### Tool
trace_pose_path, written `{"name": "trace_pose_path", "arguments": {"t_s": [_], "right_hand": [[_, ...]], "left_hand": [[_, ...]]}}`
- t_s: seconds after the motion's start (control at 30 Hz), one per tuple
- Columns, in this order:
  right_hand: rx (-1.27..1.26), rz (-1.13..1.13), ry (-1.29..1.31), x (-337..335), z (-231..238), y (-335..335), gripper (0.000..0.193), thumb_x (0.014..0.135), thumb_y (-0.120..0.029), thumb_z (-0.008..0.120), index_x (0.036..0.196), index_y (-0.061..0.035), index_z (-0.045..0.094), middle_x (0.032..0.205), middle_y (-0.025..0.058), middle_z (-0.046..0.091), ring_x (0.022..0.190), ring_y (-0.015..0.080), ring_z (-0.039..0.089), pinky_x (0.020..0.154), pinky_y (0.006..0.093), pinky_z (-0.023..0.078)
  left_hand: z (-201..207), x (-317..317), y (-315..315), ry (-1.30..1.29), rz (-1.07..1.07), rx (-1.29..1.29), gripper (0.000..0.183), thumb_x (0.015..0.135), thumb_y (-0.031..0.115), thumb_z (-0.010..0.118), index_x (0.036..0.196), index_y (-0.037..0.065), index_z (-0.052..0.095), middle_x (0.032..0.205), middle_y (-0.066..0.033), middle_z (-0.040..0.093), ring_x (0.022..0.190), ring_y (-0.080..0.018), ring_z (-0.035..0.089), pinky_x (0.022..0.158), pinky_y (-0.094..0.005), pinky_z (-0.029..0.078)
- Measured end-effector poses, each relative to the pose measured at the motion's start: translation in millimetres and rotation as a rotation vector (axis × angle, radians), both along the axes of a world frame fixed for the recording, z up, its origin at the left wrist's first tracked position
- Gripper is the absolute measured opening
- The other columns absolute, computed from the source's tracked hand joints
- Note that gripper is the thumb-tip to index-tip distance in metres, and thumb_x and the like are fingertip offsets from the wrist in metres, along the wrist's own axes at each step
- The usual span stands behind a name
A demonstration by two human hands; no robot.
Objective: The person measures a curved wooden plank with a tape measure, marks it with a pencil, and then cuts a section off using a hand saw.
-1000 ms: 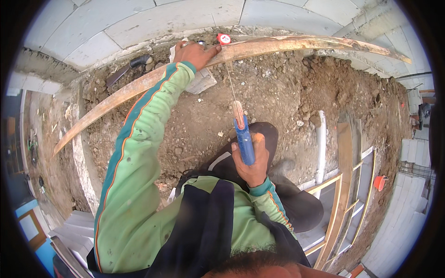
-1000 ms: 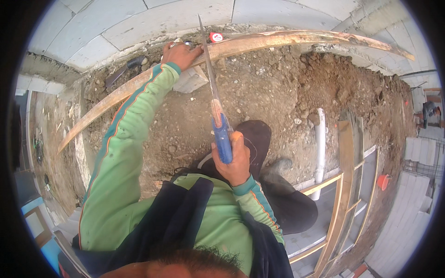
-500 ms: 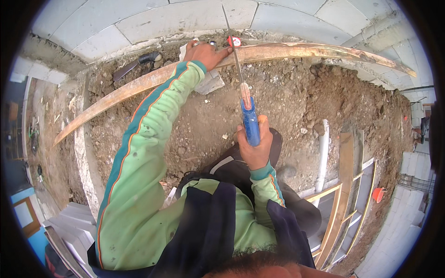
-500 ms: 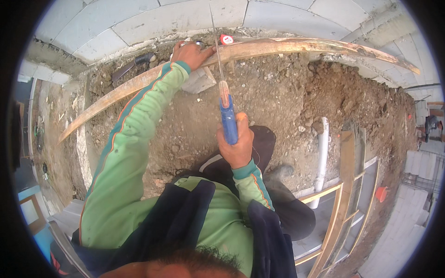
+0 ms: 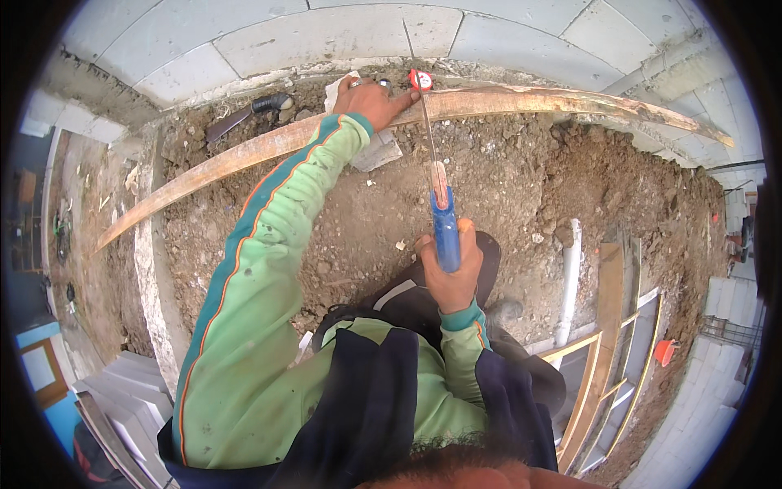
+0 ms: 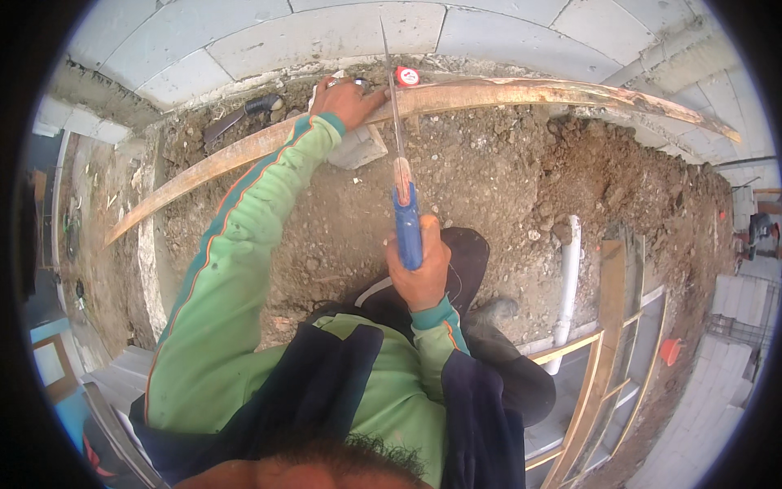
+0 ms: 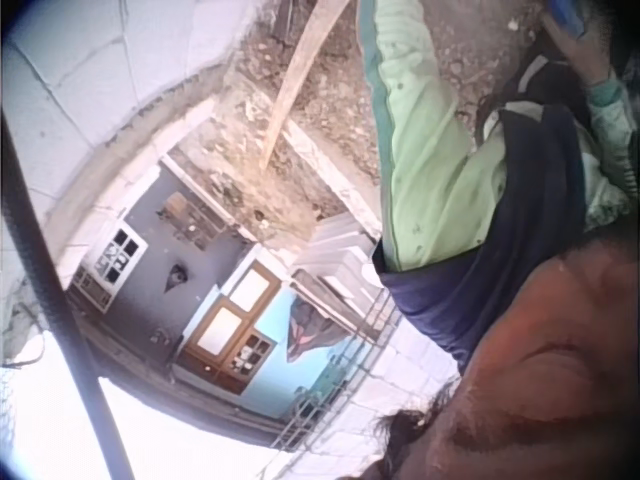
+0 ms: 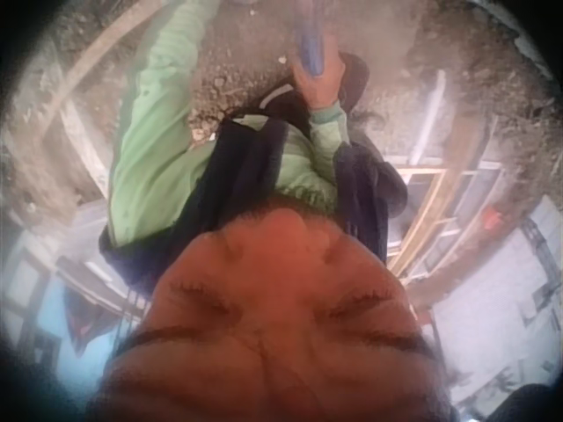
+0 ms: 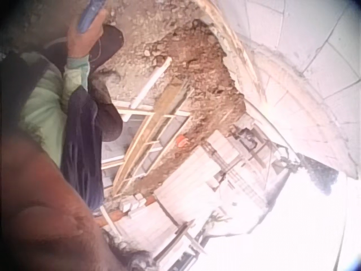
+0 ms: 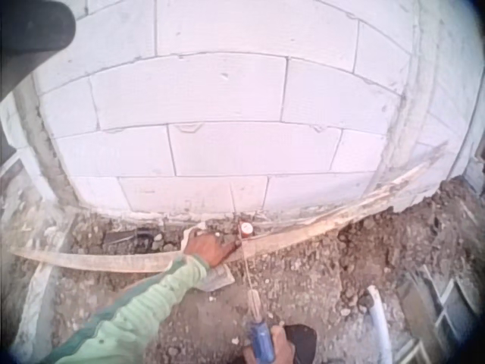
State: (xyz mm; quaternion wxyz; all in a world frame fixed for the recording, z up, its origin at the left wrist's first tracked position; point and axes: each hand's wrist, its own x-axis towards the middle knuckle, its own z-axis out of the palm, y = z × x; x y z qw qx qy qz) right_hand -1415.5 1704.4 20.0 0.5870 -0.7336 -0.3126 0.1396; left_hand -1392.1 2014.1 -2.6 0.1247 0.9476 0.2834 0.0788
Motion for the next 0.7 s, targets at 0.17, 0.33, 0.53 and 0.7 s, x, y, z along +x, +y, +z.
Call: {"name": "trace_pose_path", "arguments": {"t_s": [0.17, 0.33, 0.53, 0.7], "right_hand": [[-0.160, -0.026, -0.026, -46.2, 0.0, -115.9, 0.023, 0.081, -0.003, 0.074, 0.091, -0.0046, 0.053, 0.068, 0.0106, 0.060, 0.055, 0.0193, 0.061, 0.058, 0.0307, 0.050], [-0.058, -0.002, -0.051, 6.7, 0.5, -12.9, 0.019, 0.083, -0.003, 0.071, 0.093, -0.0038, 0.054, 0.068, 0.0083, 0.060, 0.057, 0.0152, 0.057, 0.058, 0.0314, 0.049], [-0.141, -0.029, 0.024, -29.8, -5.0, -84.2, 0.019, 0.082, -0.003, 0.072, 0.093, -0.0036, 0.056, 0.072, 0.0088, 0.064, 0.065, 0.0145, 0.064, 0.065, 0.0293, 0.051], [-0.065, -0.038, 0.001, -12.4, -12.3, -69.3, 0.017, 0.082, -0.002, 0.070, 0.091, -0.0037, 0.057, 0.073, 0.0099, 0.064, 0.063, 0.0165, 0.064, 0.063, 0.0305, 0.050]], "left_hand": [[4.5, -1.2, -4.6, 0.062, 0.044, -0.094, 0.090, 0.095, 0.076, 0.030, 0.102, -0.002, 0.073, 0.093, -0.0218, 0.071, 0.106, -0.0313, 0.065, 0.116, -0.0528, 0.023], [13.5, 4.8, -6.5, 0.102, 0.048, -0.126, 0.090, 0.094, 0.077, 0.030, 0.099, -0.002, 0.074, 0.092, -0.0214, 0.072, 0.105, -0.0312, 0.065, 0.116, -0.0534, 0.022], [12.7, -7.5, -4.7, 0.085, 0.077, -0.123, 0.089, 0.094, 0.077, 0.031, 0.091, -0.001, 0.075, 0.098, -0.0231, 0.071, 0.104, -0.0335, 0.065, 0.117, -0.0527, 0.021], [-4.6, -1.2, -2.6, 0.029, 0.080, -0.121, 0.079, 0.102, 0.062, 0.029, 0.089, -0.001, 0.076, 0.104, -0.0230, 0.070, 0.112, -0.0318, 0.062, 0.117, -0.0530, 0.020]]}}
